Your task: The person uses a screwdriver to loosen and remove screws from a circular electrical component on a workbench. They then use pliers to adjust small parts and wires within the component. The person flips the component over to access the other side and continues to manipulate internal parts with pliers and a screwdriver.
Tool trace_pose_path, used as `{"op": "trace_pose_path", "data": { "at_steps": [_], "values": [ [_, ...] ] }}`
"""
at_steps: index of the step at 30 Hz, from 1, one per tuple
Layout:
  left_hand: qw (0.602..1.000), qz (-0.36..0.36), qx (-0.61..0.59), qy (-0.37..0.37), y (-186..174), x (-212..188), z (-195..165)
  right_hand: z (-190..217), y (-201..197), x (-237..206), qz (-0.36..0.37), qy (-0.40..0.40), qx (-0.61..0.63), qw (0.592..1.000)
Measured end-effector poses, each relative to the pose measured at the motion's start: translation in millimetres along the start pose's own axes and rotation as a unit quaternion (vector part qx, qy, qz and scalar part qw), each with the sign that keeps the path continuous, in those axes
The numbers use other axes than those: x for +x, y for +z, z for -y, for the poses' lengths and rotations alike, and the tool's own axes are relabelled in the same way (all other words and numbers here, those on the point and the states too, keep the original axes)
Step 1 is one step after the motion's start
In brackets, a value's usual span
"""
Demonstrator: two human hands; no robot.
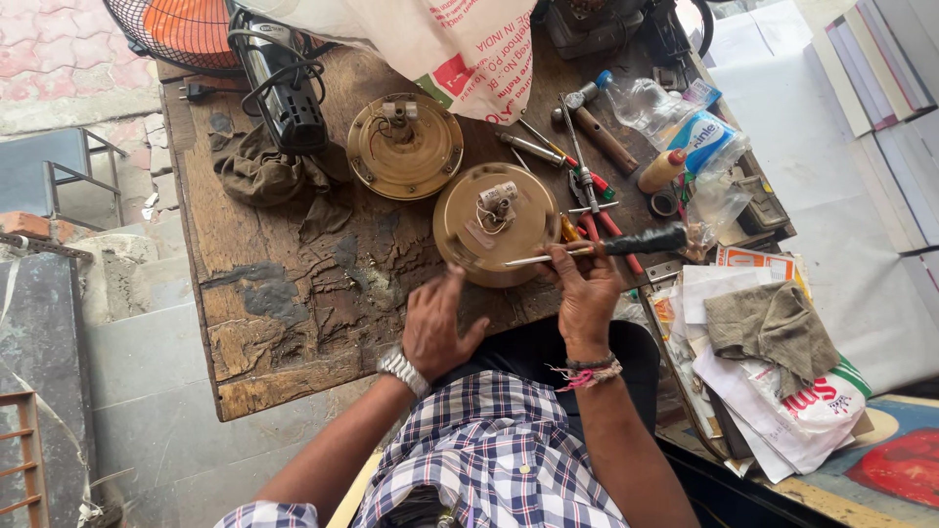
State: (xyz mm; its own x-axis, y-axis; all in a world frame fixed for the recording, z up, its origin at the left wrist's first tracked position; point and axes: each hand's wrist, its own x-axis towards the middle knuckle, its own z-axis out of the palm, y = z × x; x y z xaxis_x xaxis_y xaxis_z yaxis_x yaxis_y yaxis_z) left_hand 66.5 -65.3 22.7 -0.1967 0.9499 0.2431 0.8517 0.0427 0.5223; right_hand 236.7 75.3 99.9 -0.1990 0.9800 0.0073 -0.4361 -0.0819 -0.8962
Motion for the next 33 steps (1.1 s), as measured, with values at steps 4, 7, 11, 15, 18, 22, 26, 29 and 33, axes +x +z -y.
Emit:
{"op": "trace_pose_path", "data": {
  "at_steps": [4,7,11,15,18,22,26,29,33],
  "values": [
    [0.996,-0.087,0.005,0.000,9.7,-3.2,-9.2,-6.6,-0.4,-3.1,0.014,0.003,-0.014,1.000],
    [0.993,-0.108,0.038,-0.033,11.2,19.2,-8.2,-6.8,-7.0,-1.8,0.024,-0.034,-0.064,0.997],
    [0.996,-0.078,0.036,-0.032,5.1,40.4,-8.2,0.0,-15.3,8.1,0.019,-0.100,-0.140,0.985],
    [0.996,-0.073,0.034,-0.027,1.9,40.8,-10.0,9.5,-18.0,15.4,0.023,-0.146,-0.237,0.960],
    [0.996,-0.073,0.029,-0.032,2.9,38.8,-9.5,13.9,-16.0,14.0,0.042,-0.148,-0.294,0.943],
    [0.995,-0.083,0.040,-0.026,3.8,40.4,-9.6,15.0,-12.8,11.4,0.037,-0.153,-0.394,0.906],
    [0.996,-0.078,0.042,-0.027,2.2,39.3,-11.2,14.1,-14.1,12.1,0.069,-0.172,-0.354,0.917],
    [0.996,-0.078,0.045,-0.030,3.2,39.8,-11.3,16.2,-16.6,13.5,0.095,-0.163,-0.358,0.914],
    [0.994,-0.089,0.050,-0.025,2.7,39.0,-12.8,24.7,-16.1,12.8,0.137,-0.169,-0.448,0.867]
  ]
}}
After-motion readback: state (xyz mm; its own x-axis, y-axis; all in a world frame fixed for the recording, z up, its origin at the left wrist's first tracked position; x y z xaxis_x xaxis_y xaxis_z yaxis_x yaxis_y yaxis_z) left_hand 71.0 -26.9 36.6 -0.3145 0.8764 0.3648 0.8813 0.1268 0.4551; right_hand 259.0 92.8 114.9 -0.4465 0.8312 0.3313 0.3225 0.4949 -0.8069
